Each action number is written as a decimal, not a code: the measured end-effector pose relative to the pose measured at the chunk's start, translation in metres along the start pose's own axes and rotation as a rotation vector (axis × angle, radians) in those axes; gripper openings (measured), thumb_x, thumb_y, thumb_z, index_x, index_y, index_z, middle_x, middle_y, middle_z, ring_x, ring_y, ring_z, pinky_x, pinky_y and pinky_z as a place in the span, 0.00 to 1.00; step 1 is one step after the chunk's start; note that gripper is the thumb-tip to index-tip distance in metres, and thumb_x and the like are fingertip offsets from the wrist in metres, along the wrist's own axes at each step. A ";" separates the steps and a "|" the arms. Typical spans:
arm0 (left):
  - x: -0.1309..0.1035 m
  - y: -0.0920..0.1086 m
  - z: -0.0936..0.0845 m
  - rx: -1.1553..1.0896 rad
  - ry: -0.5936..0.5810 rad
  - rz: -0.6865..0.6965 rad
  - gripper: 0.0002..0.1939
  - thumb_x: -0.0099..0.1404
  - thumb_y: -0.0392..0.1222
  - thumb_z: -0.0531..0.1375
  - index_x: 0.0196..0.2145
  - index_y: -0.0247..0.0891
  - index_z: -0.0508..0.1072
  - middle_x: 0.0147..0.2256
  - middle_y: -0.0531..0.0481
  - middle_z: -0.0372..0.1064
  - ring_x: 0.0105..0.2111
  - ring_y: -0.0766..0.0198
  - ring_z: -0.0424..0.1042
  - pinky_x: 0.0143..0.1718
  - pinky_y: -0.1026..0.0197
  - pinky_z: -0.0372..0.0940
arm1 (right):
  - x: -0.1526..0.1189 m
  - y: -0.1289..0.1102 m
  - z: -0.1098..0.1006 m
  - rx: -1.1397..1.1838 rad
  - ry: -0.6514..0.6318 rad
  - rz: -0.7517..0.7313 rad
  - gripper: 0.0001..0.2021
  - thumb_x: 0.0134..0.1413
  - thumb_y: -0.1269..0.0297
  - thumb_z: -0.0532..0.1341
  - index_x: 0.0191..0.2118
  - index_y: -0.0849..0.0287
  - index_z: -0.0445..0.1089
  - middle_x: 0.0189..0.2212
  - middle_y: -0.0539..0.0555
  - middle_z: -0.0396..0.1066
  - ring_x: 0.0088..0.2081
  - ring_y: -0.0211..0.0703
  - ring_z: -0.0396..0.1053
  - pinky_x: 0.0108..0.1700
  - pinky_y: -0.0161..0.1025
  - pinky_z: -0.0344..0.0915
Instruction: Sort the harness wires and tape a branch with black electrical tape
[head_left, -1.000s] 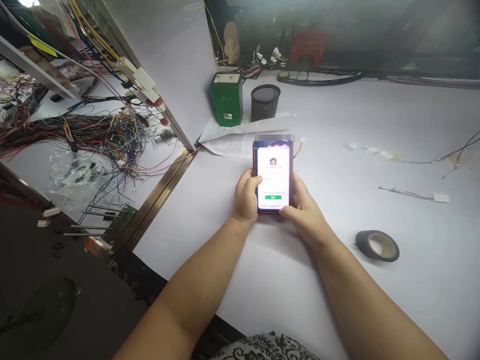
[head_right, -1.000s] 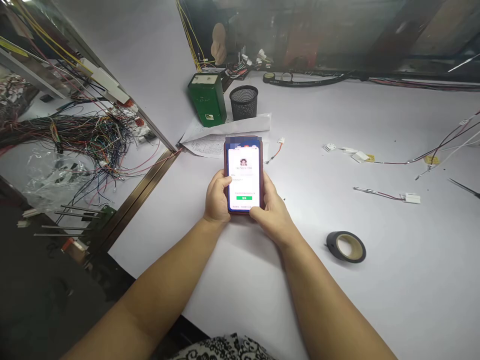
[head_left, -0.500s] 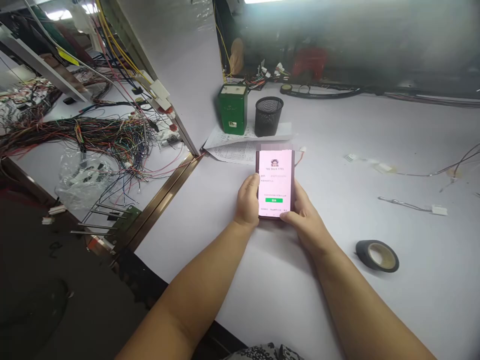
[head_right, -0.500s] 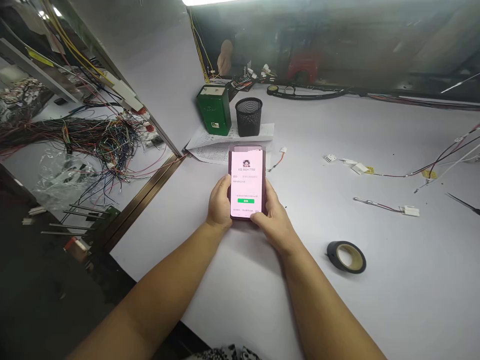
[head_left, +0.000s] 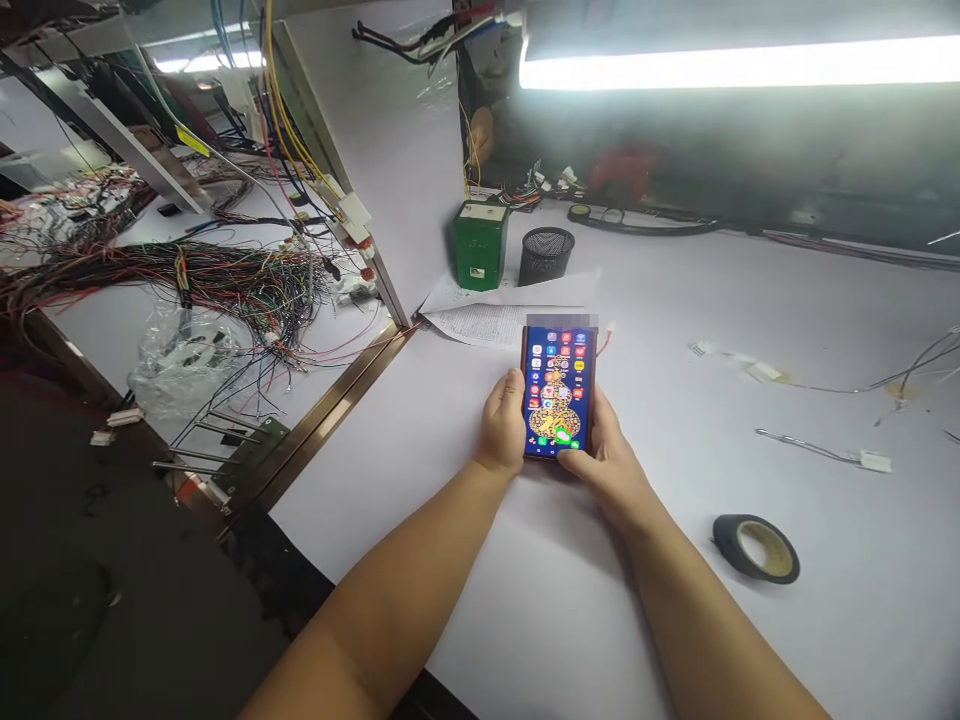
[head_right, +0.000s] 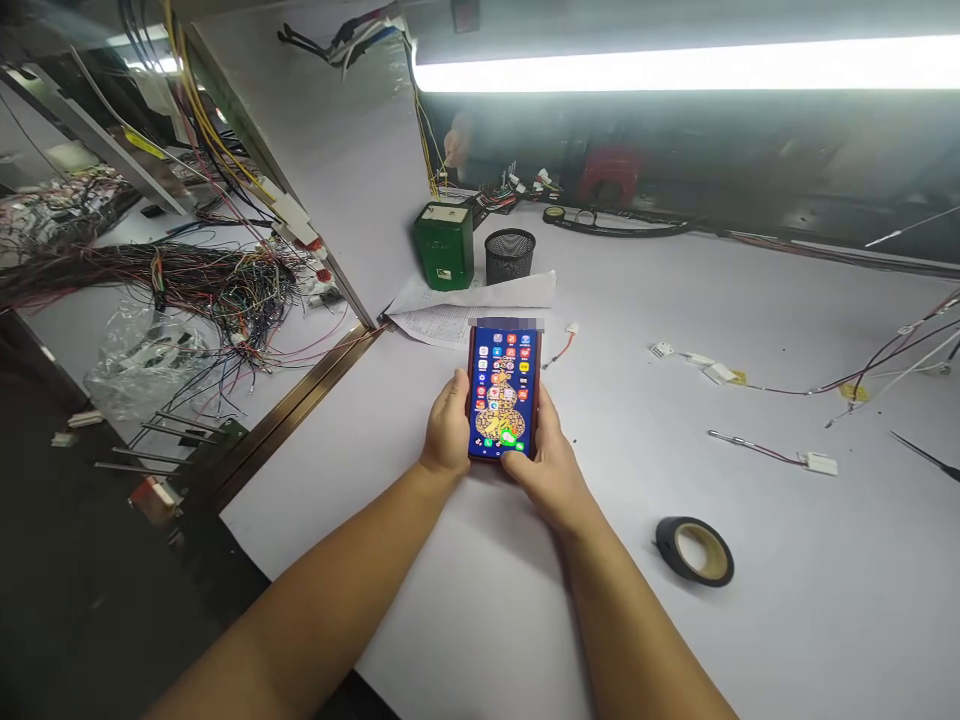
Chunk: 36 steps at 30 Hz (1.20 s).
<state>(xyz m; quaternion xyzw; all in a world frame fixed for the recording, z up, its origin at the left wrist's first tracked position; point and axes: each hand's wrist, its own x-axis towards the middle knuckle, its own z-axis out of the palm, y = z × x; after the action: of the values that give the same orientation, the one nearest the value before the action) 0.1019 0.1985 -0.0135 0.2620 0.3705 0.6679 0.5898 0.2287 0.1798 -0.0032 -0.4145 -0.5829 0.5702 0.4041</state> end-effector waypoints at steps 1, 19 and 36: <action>0.000 0.000 0.000 0.001 -0.001 0.000 0.24 0.66 0.58 0.52 0.42 0.34 0.74 0.36 0.43 0.74 0.37 0.54 0.74 0.40 0.53 0.70 | 0.000 0.000 0.000 -0.011 0.008 0.001 0.42 0.49 0.66 0.63 0.67 0.45 0.41 0.64 0.50 0.50 0.63 0.54 0.52 0.61 0.53 0.56; 0.003 -0.001 0.001 0.036 0.026 0.022 0.21 0.65 0.56 0.55 0.42 0.35 0.74 0.38 0.44 0.75 0.39 0.55 0.74 0.43 0.55 0.67 | 0.000 0.000 -0.001 -0.026 0.050 -0.005 0.41 0.47 0.71 0.60 0.66 0.46 0.44 0.65 0.48 0.50 0.63 0.50 0.52 0.63 0.50 0.53; 0.000 0.005 0.002 0.016 0.017 0.019 0.12 0.63 0.47 0.58 0.31 0.35 0.71 0.27 0.53 0.67 0.27 0.67 0.66 0.31 0.65 0.62 | 0.001 0.007 -0.003 -0.011 0.038 -0.032 0.41 0.49 0.69 0.61 0.67 0.45 0.42 0.64 0.48 0.51 0.63 0.50 0.53 0.63 0.50 0.53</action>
<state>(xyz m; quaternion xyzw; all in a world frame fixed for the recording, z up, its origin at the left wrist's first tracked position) 0.1004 0.1991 -0.0085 0.2649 0.3782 0.6727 0.5781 0.2312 0.1812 -0.0104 -0.4182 -0.5847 0.5525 0.4219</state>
